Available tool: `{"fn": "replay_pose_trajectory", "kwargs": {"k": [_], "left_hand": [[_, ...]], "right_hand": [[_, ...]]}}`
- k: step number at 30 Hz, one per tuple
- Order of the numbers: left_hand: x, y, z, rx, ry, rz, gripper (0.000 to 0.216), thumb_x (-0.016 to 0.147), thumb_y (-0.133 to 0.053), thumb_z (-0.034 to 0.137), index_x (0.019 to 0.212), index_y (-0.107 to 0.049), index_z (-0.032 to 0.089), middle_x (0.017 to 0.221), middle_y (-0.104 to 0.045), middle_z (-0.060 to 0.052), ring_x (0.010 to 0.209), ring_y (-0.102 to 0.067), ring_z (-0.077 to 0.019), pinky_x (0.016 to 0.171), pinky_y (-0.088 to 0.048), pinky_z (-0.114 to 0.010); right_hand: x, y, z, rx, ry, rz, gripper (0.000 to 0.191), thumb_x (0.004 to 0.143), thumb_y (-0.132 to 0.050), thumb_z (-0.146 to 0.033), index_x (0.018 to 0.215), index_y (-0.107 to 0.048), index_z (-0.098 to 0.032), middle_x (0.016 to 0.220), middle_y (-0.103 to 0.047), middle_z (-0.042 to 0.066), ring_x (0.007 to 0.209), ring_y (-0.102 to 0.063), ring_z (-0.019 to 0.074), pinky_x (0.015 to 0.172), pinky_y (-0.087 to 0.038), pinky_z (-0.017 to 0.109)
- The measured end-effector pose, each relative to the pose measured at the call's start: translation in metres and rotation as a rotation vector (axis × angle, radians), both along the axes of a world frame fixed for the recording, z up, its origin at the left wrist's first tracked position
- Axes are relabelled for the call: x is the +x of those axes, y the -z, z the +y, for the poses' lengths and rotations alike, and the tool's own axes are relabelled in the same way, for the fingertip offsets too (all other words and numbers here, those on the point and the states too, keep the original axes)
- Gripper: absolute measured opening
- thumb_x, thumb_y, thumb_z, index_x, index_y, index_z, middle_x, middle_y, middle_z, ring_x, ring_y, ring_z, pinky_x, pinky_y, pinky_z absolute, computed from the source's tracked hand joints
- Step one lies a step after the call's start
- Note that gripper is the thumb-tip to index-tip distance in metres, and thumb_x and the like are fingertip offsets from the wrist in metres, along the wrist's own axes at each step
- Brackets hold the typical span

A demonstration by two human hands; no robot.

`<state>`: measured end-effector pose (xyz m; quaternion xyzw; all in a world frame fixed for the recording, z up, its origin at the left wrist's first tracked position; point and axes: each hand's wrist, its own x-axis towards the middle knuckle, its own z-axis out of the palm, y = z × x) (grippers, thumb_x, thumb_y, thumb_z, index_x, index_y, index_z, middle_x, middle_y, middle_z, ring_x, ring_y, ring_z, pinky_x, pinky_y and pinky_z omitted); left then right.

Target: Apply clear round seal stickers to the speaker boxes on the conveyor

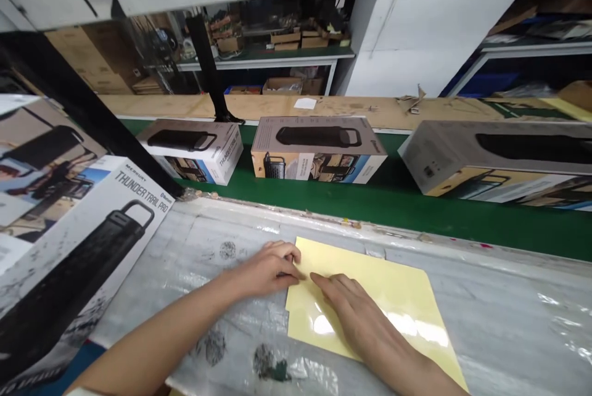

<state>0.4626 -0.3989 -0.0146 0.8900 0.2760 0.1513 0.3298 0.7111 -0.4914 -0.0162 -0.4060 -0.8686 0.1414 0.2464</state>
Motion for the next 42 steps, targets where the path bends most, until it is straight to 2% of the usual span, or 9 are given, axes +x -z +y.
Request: {"fn": "replay_pose_trajectory", "kwargs": {"k": [4, 9, 22, 26, 32, 35, 38, 40, 42], "left_hand": [[-0.001, 0.002, 0.000, 0.019, 0.003, -0.004, 0.007, 0.093, -0.075, 0.024, 0.094, -0.082, 0.024, 0.113, -0.067, -0.007, 0.105, -0.064, -0.0200, 0.102, -0.047, -0.036], [0.000, 0.002, 0.000, 0.022, -0.002, 0.021, 0.008, 0.094, -0.074, 0.025, 0.092, -0.082, 0.024, 0.112, -0.066, -0.006, 0.105, -0.063, -0.0203, 0.101, -0.047, -0.036], [-0.001, -0.001, 0.004, 0.042, 0.047, 0.050, 0.009, 0.095, -0.072, 0.026, 0.093, -0.080, 0.023, 0.114, -0.064, -0.007, 0.106, -0.062, -0.0198, 0.102, -0.046, -0.036], [0.000, -0.003, 0.002, 0.088, 0.073, 0.103, 0.014, 0.099, -0.067, 0.030, 0.097, -0.080, 0.025, 0.116, -0.065, -0.007, 0.106, -0.062, -0.0203, 0.100, -0.045, -0.035], [-0.001, -0.010, -0.002, 0.094, 0.112, 0.123, 0.017, 0.101, -0.063, 0.030, 0.101, -0.079, 0.027, 0.117, -0.070, -0.006, 0.104, -0.065, -0.0202, 0.095, -0.048, -0.032], [-0.008, -0.033, 0.045, 0.074, -0.058, -0.190, 0.016, 0.100, -0.062, 0.026, 0.099, -0.077, 0.024, 0.103, -0.074, -0.004, 0.096, -0.068, -0.0181, 0.090, -0.052, -0.029], [-0.019, -0.065, 0.135, 0.139, -0.735, -0.599, 0.027, 0.091, -0.074, 0.027, 0.118, -0.072, 0.023, 0.116, -0.072, -0.008, 0.114, -0.065, -0.0238, 0.102, -0.050, -0.036], [-0.025, -0.081, 0.196, -0.209, -1.006, -0.828, 0.052, 0.078, -0.084, 0.022, 0.127, -0.067, 0.023, 0.121, -0.071, -0.009, 0.122, -0.064, -0.0260, 0.103, -0.051, -0.036], [-0.028, -0.087, 0.239, -0.593, -0.990, -0.884, 0.057, 0.069, -0.085, 0.016, 0.123, -0.069, 0.016, 0.111, -0.075, -0.013, 0.111, -0.071, -0.0311, 0.094, -0.056, -0.040]], "right_hand": [[0.009, 0.012, -0.006, 0.074, 0.029, -0.005, 0.082, 0.092, -0.034, 0.005, 0.166, -0.028, -0.030, 0.125, -0.070, 0.012, 0.115, -0.067, 0.0239, 0.089, -0.061, 0.035], [0.012, 0.018, -0.010, 0.114, 0.004, 0.071, 0.067, 0.099, -0.038, -0.004, 0.161, -0.038, -0.028, 0.121, -0.073, 0.012, 0.112, -0.069, 0.0239, 0.090, -0.062, 0.034], [0.010, 0.026, -0.011, 0.016, 0.104, 0.179, 0.068, 0.099, -0.042, -0.005, 0.160, -0.039, -0.035, 0.124, -0.070, 0.012, 0.112, -0.071, 0.0245, 0.087, -0.064, 0.035], [0.010, 0.025, -0.011, -0.094, 0.083, 0.354, 0.057, 0.100, -0.043, -0.008, 0.150, -0.048, -0.036, 0.114, -0.071, 0.010, 0.104, -0.073, 0.0238, 0.084, -0.065, 0.033], [0.044, 0.005, 0.006, -0.381, 0.238, 0.903, 0.058, 0.101, -0.057, -0.027, 0.153, -0.036, -0.042, 0.078, -0.066, 0.002, 0.080, -0.073, 0.0259, 0.076, -0.066, 0.041], [0.064, -0.025, 0.030, -0.443, 0.306, 1.025, 0.062, 0.094, -0.070, -0.032, 0.148, -0.044, -0.048, 0.074, -0.065, 0.001, 0.067, -0.069, 0.0244, 0.063, -0.065, 0.039], [0.066, -0.065, 0.070, -0.393, 0.296, 1.007, 0.064, 0.085, -0.080, -0.031, 0.139, -0.054, -0.051, 0.070, -0.065, 0.001, 0.063, -0.067, 0.0248, 0.056, -0.063, 0.037], [0.056, -0.093, 0.105, -0.357, 0.190, 0.984, 0.062, 0.083, -0.082, -0.029, 0.135, -0.058, -0.052, 0.070, -0.066, 0.001, 0.064, -0.066, 0.0243, 0.056, -0.062, 0.037], [0.039, -0.116, 0.148, -0.364, 0.059, 0.962, 0.060, 0.083, -0.083, -0.027, 0.133, -0.058, -0.050, 0.073, -0.067, 0.000, 0.068, -0.067, 0.0230, 0.062, -0.063, 0.038]]}}
